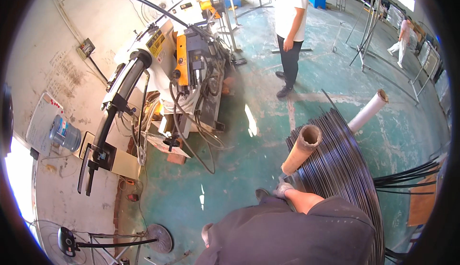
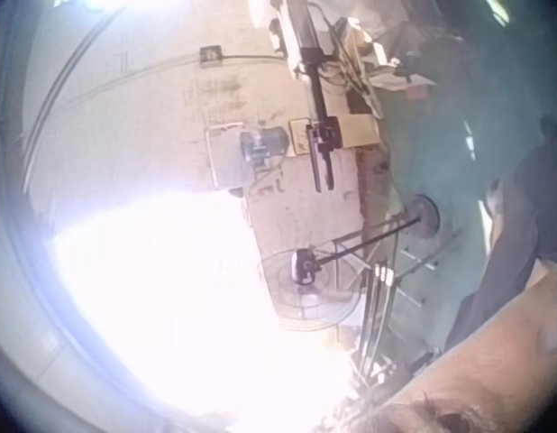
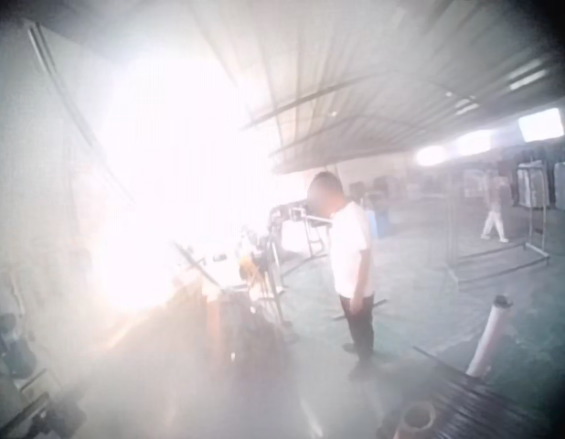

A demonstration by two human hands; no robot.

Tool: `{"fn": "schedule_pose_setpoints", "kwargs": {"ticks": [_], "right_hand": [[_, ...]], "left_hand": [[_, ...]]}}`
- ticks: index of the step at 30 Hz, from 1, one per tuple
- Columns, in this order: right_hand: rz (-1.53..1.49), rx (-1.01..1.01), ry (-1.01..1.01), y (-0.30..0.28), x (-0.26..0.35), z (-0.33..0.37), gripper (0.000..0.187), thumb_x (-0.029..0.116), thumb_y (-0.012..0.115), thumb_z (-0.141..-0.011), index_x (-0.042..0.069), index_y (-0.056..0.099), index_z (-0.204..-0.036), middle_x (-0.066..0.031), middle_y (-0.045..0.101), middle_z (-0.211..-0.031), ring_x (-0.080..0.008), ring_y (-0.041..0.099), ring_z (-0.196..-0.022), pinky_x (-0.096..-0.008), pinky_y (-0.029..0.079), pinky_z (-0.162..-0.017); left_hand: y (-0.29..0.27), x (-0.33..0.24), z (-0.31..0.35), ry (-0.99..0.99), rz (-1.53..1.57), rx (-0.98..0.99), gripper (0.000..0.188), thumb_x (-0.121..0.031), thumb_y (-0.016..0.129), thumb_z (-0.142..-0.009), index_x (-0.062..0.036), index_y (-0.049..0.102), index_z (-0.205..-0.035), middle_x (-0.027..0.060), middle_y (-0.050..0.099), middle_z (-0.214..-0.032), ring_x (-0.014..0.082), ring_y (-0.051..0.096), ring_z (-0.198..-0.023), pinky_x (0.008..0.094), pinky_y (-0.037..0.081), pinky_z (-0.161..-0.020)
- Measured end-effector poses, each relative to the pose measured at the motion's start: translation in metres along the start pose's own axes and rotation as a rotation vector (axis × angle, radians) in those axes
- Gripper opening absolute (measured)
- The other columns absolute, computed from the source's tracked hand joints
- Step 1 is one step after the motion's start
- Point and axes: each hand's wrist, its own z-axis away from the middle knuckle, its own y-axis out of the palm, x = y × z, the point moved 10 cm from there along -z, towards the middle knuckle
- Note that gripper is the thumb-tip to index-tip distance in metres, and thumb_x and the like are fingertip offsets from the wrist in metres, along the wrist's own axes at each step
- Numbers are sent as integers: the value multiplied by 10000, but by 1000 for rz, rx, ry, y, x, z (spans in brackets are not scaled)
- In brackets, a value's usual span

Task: The person picks up and stacks long metal rods in a workshop, moving them between a wooden workbench and a rack. Another person is present and also handles rods nearby.

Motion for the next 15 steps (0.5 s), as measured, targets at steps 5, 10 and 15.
{"fn": "schedule_pose_setpoints", "kwargs": {"ticks": [5,10,15], "right_hand": [[-43,15,40,-9,7,10,582,439,670,-887,76,735,-1337,-177,720,-1342,-324,679,-1256,-409,496,-1089],[-100,16,28,-22,26,15,542,456,656,-899,118,756,-1311,-177,682,-1405,-335,633,-1325,-423,451,-1158],[-61,-9,-79,-32,54,-2,485,449,609,-928,131,784,-1250,-147,762,-1260,-351,659,-1271,-466,372,-1205]], "left_hand": [[6,-4,-1,4,-42,11,416,-181,716,-832,16,758,-1196,188,780,-1172,285,735,-1110,356,546,-1014],[12,-30,16,-22,-73,11,446,-186,710,-839,13,746,-1237,190,770,-1215,297,723,-1155,356,541,-1036],[33,-62,27,-11,-60,93,452,-194,698,-877,6,728,-1282,187,750,-1277,289,700,-1210,352,532,-1046]]}}
